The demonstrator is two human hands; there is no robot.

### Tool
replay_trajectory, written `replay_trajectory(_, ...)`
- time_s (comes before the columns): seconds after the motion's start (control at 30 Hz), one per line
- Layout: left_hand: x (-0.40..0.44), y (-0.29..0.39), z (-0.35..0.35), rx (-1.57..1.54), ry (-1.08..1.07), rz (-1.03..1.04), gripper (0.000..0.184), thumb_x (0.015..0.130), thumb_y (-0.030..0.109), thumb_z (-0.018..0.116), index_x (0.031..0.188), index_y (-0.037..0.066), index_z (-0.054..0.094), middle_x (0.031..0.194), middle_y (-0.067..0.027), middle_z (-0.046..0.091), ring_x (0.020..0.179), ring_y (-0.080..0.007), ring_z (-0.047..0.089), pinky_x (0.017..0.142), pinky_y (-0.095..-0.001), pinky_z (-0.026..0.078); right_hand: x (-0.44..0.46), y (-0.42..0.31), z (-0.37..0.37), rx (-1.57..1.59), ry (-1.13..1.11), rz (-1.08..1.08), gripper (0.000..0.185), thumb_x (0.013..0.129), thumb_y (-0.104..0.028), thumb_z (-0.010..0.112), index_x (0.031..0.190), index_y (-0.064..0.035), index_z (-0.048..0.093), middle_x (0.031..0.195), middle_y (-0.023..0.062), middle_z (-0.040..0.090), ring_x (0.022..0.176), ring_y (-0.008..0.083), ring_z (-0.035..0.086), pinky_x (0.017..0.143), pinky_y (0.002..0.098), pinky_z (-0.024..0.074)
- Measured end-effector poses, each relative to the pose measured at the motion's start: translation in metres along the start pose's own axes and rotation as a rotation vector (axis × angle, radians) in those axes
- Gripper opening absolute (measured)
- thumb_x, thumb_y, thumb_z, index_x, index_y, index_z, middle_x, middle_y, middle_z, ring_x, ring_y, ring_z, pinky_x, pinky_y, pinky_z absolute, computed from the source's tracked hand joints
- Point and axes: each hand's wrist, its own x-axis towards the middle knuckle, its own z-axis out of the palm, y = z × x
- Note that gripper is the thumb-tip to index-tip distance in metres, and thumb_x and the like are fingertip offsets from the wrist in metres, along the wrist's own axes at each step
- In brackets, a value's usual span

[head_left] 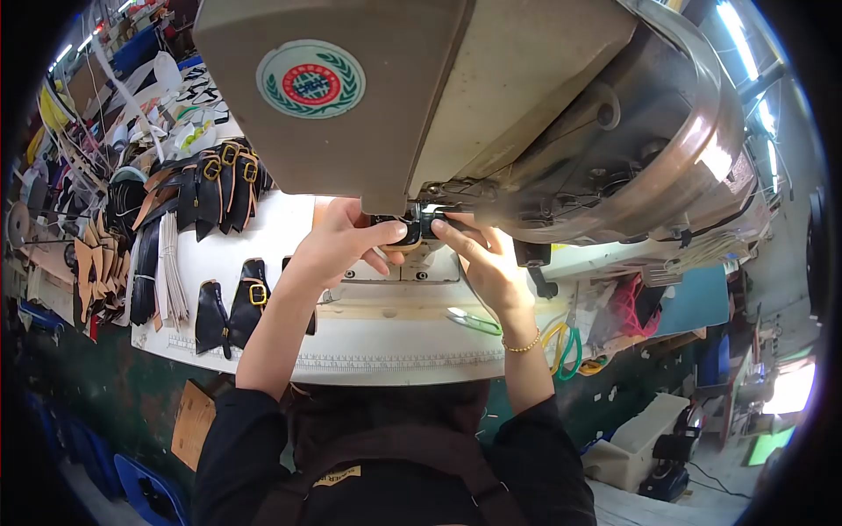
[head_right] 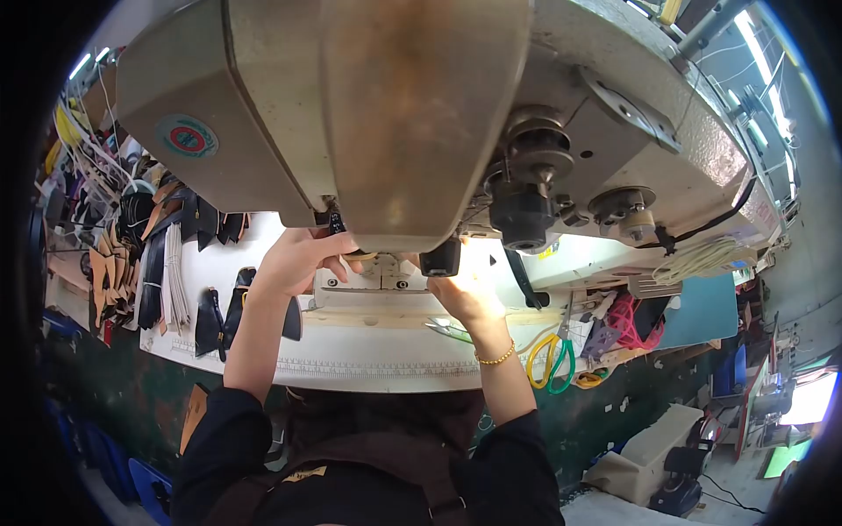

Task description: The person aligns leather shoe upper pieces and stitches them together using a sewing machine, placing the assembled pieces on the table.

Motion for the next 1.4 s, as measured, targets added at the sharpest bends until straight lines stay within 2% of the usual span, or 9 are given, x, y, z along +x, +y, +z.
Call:
replay_trajectory(0.1, -0.001, -0.001, -0.001, 0.046, 0.015, 0.006, 0.016, 0.074, 0.004, 0.063, 0.086, -0.005, 0.058, 0.068, -0.0105, 0.06, 0.045, -0.0139, 0.055, 0.037, -0.0186, 0.041, -0.004, 0.005, 0.005, 0.091, 0.004, 0.045, 0.046, 0.066, 0.013, 0.059, 0.104, -0.0113, 0.066, 0.107, 0.0051, 0.058, 0.075, 0.0146, 0.058, 0.063, 0.0215, 0.0479)
replay_trajectory(0.27, 0.01, -0.005, -0.008, 0.028, -0.042, 0.039, 0.015, 0.074, 0.004, 0.062, 0.084, -0.005, 0.058, 0.066, -0.0115, 0.06, 0.042, -0.0135, 0.052, 0.035, -0.0186, 0.038, -0.009, 0.011, 0.006, -0.086, -0.024, 0.001, 0.044, 0.068, 0.014, 0.056, 0.105, -0.0085, 0.064, 0.1, 0.0043, 0.062, 0.069, 0.0135, 0.059, 0.062, 0.0212, 0.0485)
replay_trajectory(0.4, 0.015, 0.0, -0.008, -0.009, -0.002, 0.071, 0.014, 0.072, 0.001, 0.062, 0.084, -0.006, 0.058, 0.062, -0.0124, 0.06, 0.04, -0.0121, 0.049, 0.034, -0.0191, 0.035, -0.007, 0.034, 0.019, 0.064, 0.003, -0.004, 0.042, 0.069, 0.015, 0.052, 0.105, -0.0048, 0.063, 0.089, 0.0056, 0.067, 0.064, 0.0126, 0.059, 0.062, 0.0206, 0.0479)
replay_trajectory(0.57, 0.016, -0.006, -0.006, -0.059, 0.045, 0.081, 0.011, 0.072, -0.003, 0.06, 0.082, -0.006, 0.058, 0.059, -0.0125, 0.06, 0.038, -0.0106, 0.047, 0.034, -0.0187, 0.033, -0.016, 0.045, 0.025, -0.02, -0.084, 0.088, 0.042, 0.07, 0.016, 0.048, 0.105, -0.0023, 0.061, 0.082, 0.005, 0.068, 0.061, 0.012, 0.059, 0.061, 0.0195, 0.0469)
replay_trajectory(0.77, 0.015, -0.012, -0.003, -0.081, 0.06, 0.145, 0.01, 0.072, -0.005, 0.059, 0.081, -0.006, 0.058, 0.06, -0.0119, 0.06, 0.041, -0.0096, 0.048, 0.034, -0.0173, 0.031, -0.007, 0.029, 0.022, -0.175, -0.063, -0.021, 0.043, 0.069, 0.016, 0.049, 0.105, -0.0034, 0.061, 0.086, 0.005, 0.068, 0.061, 0.012, 0.059, 0.06, 0.0191, 0.0459)
replay_trajectory(0.93, 0.017, -0.019, -0.005, 0.051, 0.064, 0.262, 0.01, 0.076, -0.002, 0.059, 0.086, -0.004, 0.06, 0.062, -0.0109, 0.057, 0.048, -0.0108, 0.046, 0.039, -0.0196, 0.033, -0.004, -0.016, 0.011, -0.306, -0.044, 0.168, 0.038, 0.071, 0.013, 0.051, 0.104, -0.004, 0.062, 0.087, 0.0049, 0.067, 0.061, 0.0119, 0.058, 0.061, 0.0202, 0.0462)
replay_trajectory(1.1, 0.015, -0.019, -0.002, -0.008, 0.027, 0.279, 0.009, 0.076, -0.004, 0.058, 0.085, -0.004, 0.06, 0.062, -0.0112, 0.058, 0.046, -0.0104, 0.046, 0.039, -0.0195, 0.034, -0.005, -0.03, 0.012, -0.241, 0.035, 0.253, 0.032, 0.075, 0.008, 0.053, 0.103, -0.004, 0.061, 0.086, 0.0065, 0.066, 0.057, 0.0124, 0.054, 0.057, 0.0215, 0.0451)
replay_trajectory(1.23, 0.016, -0.029, -0.003, -0.01, 0.097, 0.252, 0.01, 0.079, 0.003, 0.058, 0.086, -0.005, 0.057, 0.059, -0.0074, 0.057, 0.042, -0.0083, 0.047, 0.036, -0.0168, 0.031, -0.001, -0.036, 0.011, -0.26, 0.531, 0.168, 0.027, 0.078, 0.004, 0.054, 0.103, -0.0036, 0.059, 0.083, 0.0079, 0.065, 0.053, 0.0128, 0.049, 0.052, 0.022, 0.0419)
replay_trajectory(1.4, 0.009, -0.033, 0.008, -0.21, 0.152, 0.265, 0.018, 0.085, 0.013, 0.055, 0.077, -0.003, 0.058, 0.056, -0.0061, 0.055, 0.042, -0.0075, 0.045, 0.037, -0.017, 0.032, 0.001, -0.044, 0.003, -0.054, 0.396, 0.341, 0.028, 0.078, 0.002, 0.055, 0.106, -0.0021, 0.058, 0.079, 0.0085, 0.062, 0.052, 0.0126, 0.044, 0.05, 0.0217, 0.0389)
